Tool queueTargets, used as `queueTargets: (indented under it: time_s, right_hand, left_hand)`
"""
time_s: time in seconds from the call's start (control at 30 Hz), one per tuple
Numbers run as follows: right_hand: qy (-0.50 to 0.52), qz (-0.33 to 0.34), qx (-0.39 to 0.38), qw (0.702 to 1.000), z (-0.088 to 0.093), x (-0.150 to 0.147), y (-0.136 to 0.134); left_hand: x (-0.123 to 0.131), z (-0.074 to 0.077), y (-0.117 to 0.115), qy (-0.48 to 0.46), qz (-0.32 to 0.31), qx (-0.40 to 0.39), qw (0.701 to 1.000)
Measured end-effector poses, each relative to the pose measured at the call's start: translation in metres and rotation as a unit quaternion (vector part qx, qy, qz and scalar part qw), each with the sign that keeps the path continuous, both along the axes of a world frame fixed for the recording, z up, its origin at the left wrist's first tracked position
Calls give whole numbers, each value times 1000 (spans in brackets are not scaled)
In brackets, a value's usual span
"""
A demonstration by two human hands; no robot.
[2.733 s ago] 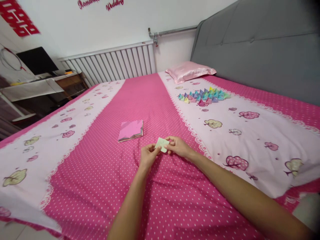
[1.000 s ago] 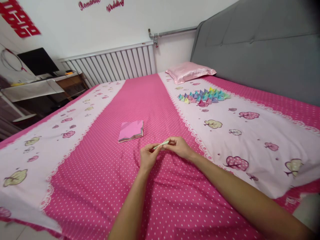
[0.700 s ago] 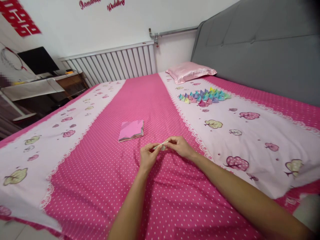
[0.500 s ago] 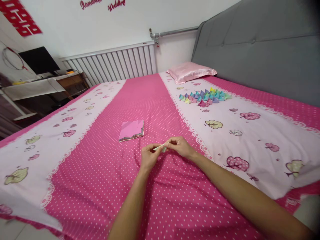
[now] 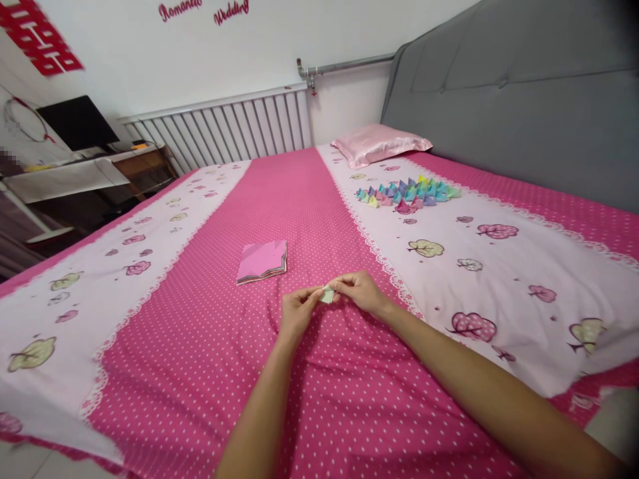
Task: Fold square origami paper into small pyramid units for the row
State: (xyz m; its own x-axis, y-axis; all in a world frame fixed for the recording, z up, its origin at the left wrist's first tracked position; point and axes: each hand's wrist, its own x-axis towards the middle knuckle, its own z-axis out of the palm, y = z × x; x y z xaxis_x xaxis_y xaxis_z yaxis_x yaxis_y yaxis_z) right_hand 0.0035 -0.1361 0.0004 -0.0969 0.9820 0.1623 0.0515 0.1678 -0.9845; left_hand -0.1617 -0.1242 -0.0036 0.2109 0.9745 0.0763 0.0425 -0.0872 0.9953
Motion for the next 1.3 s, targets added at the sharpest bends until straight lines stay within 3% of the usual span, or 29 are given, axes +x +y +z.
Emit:
queueTargets:
  time_s: [0.2,0.33,0.6,0.9,1.13,1.3]
  right_hand:
    - [15,-57,-31,998,2,-2,0]
    - [34,-63,-41,997,1,-2,0]
    - [64,-56,-50,995,2,-4,-1]
    - [106,-48,-66,991,2,-6,-3]
    - [115,16,-51,992,4,-8,-6]
    - [89,7,-44,995,0,-7,-5]
  left_hand:
    - [0,-1,2,-104,-41,-83,990]
    - [-1,0,2,-143,-47,-96,984]
    - [0,5,2,-125,-15,-38,991]
    - [2,4,-4,-106,-54,-90,989]
    - [2,1,-1,-123,-43,-62,990]
    - [3,2,-2,-108,-39,-49,992]
